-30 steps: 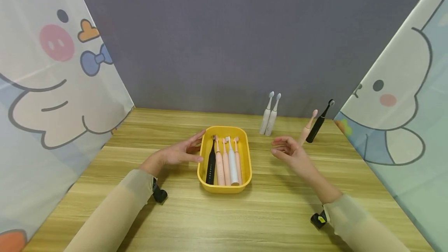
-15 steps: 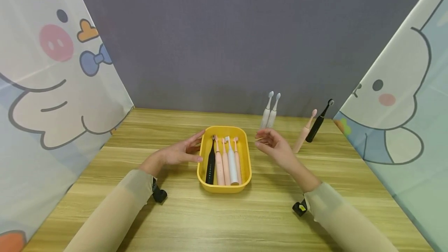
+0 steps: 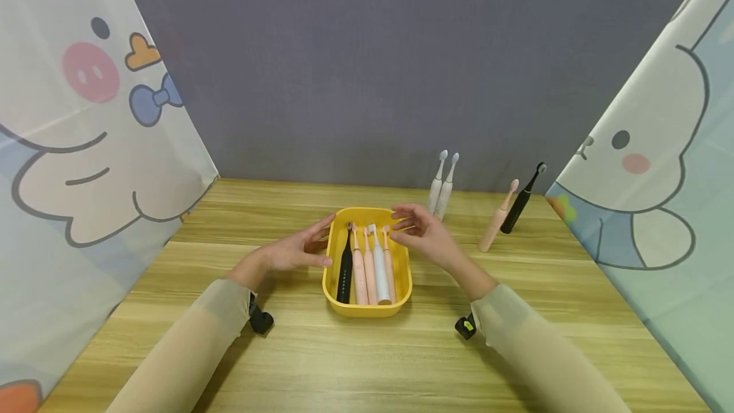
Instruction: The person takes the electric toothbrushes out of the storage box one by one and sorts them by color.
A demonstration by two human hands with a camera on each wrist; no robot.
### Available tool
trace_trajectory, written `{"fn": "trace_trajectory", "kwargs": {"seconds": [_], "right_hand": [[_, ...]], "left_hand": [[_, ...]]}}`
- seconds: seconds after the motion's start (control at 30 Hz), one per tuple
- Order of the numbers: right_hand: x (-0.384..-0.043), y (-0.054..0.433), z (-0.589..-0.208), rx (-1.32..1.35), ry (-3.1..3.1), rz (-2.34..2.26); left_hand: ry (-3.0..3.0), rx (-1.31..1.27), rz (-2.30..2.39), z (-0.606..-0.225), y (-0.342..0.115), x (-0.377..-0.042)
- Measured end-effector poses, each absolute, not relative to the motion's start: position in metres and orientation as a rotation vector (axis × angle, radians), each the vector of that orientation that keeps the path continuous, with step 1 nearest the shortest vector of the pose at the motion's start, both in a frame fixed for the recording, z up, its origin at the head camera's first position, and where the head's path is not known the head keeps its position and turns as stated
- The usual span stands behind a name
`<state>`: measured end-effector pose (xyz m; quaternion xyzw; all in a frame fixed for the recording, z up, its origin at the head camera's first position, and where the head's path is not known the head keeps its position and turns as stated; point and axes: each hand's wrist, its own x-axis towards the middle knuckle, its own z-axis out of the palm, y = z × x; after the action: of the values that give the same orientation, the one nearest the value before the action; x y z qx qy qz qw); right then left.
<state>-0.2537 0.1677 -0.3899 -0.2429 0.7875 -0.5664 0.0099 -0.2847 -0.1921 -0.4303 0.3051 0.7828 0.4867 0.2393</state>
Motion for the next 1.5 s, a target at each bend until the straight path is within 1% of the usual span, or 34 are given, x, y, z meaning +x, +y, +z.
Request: {"fn": "trace_trajectory", "kwargs": {"seconds": [0.6, 0.97, 1.27, 1.5], "right_hand": [[-0.274, 0.125, -0.395, -0.784, 2.506, -1.63], [-0.28, 0.118, -0.399, -0.762, 2.493, -1.616], [-0.279, 0.112, -0.403, -0.871, 2.608, -1.256], [-0.278, 0.107, -0.406, -0.894, 2.698, -1.045]], "left_hand": [[2.151, 0.83, 1.329, -0.433, -0.194, -0.287], [2.162, 0.824, 1.32, -0.434, -0.193, -0.287], [2.133, 0.837, 1.344, -0.436, -0.193, -0.289], [2.128, 0.847, 1.352, -0.434, -0.193, -0.286]]}}
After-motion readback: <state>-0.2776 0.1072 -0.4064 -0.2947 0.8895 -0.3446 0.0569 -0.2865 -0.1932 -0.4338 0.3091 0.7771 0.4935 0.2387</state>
